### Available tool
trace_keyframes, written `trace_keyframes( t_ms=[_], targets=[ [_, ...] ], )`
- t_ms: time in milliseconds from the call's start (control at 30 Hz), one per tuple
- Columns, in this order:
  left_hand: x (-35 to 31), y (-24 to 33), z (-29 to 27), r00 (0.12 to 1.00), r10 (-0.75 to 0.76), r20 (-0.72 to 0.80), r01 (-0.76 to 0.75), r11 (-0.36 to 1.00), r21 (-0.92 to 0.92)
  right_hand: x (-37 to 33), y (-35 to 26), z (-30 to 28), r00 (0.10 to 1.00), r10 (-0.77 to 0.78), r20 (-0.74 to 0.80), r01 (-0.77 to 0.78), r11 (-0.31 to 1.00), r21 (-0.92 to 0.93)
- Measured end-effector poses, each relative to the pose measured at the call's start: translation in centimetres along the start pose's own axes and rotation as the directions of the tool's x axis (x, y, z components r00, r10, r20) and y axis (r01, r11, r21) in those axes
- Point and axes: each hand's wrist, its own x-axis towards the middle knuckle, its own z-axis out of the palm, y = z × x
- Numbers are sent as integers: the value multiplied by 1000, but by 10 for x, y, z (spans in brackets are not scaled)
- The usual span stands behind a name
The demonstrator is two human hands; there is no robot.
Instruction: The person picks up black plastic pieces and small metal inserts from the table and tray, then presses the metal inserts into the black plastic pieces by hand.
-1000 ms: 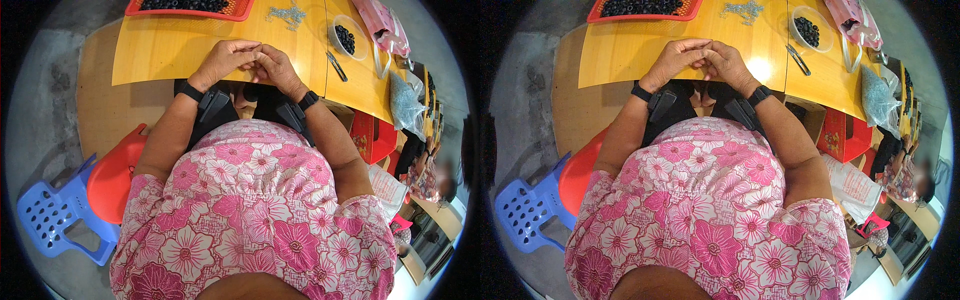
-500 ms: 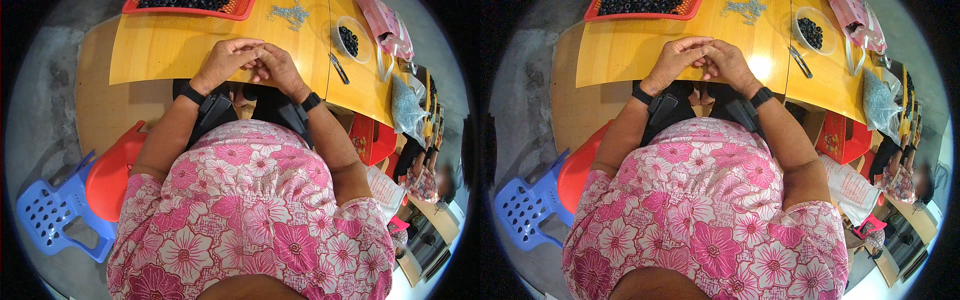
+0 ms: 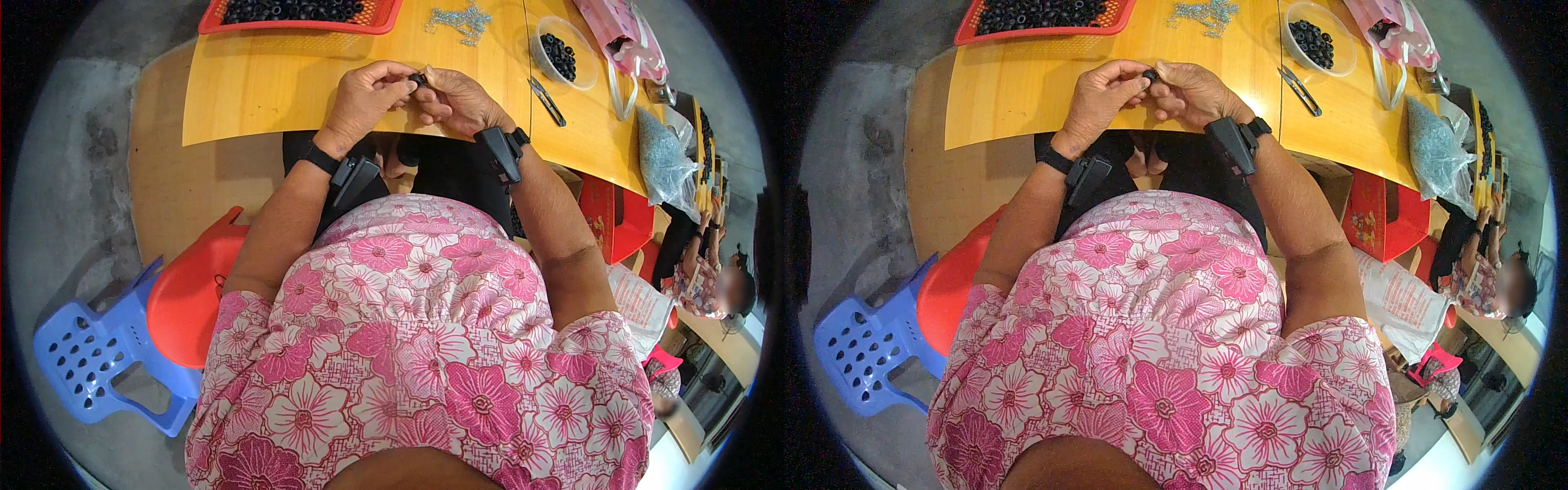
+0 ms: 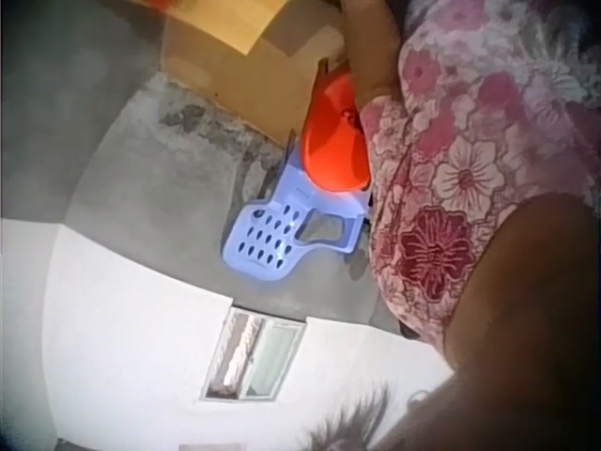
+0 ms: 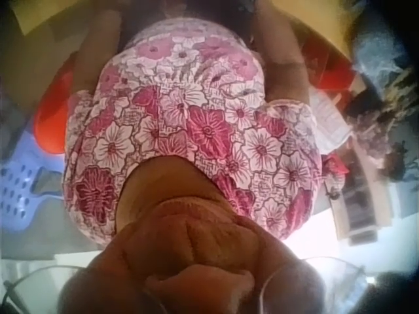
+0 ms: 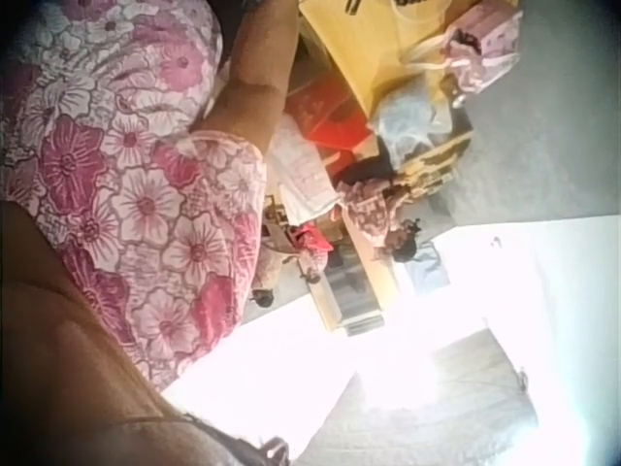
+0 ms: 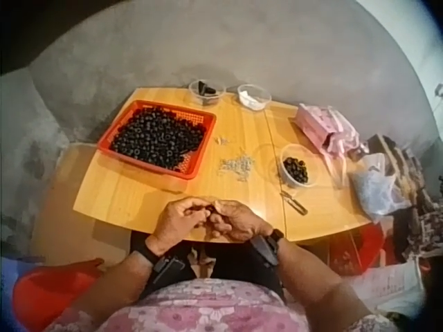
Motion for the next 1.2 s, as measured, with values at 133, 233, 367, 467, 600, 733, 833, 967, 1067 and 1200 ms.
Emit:
trace_keyframes(
  t_ms=[133, 233, 367, 467, 600, 733, 833, 967, 1067, 1200],
  targets=[
    [1, -3, 0, 1000, -3, -15, 3, 1000, 9, 3, 3, -6, 1000, -13, 12, 13, 1000, -8],
    [1, -3, 0, 1000, -8, -10, 7, 1000, -8, 3, 2, -4, 1000, -4, 24, 4, 1000, 12],
    [1, -4, -1, 1000, -22, -5, 22, 1000, -4, 3, 1, -5, 1000, 1, -9, -1, 1000, -25],
    [0, -3, -1, 999, -35, -34, 34, 999, -23, 2, 1, 0, 999, -3, -51, -1, 997, -83],
    [0, -1, -1, 999, 3, -42, -3, 1000, 16, 0, 2, -1, 994, -37, -99, 19, 985, -174],
    [1, -5, -1, 998, 31, -63, -32, 999, -15, -1, 3, 7, 978, -76, -194, 31, 974, -224],
    [3, -5, -3, 999, -20, -39, 17, 997, -69, -1, 4, 10, 949, -81, -306, 14, 977, -214],
    [2, 1, -4, 999, -45, -3, 45, 999, -29, 2, 8, 6, 924, -175, -340, 110, 974, -200],
    [1, 2, -5, 997, -77, -5, 77, 997, -29, 1, 6, 7, 927, -181, -329, 120, 973, -200],
    [2, 0, -6, 996, -84, 6, 84, 996, -40, 3, 5, 5, 937, -164, -309, 101, 972, -210]
  ],
)
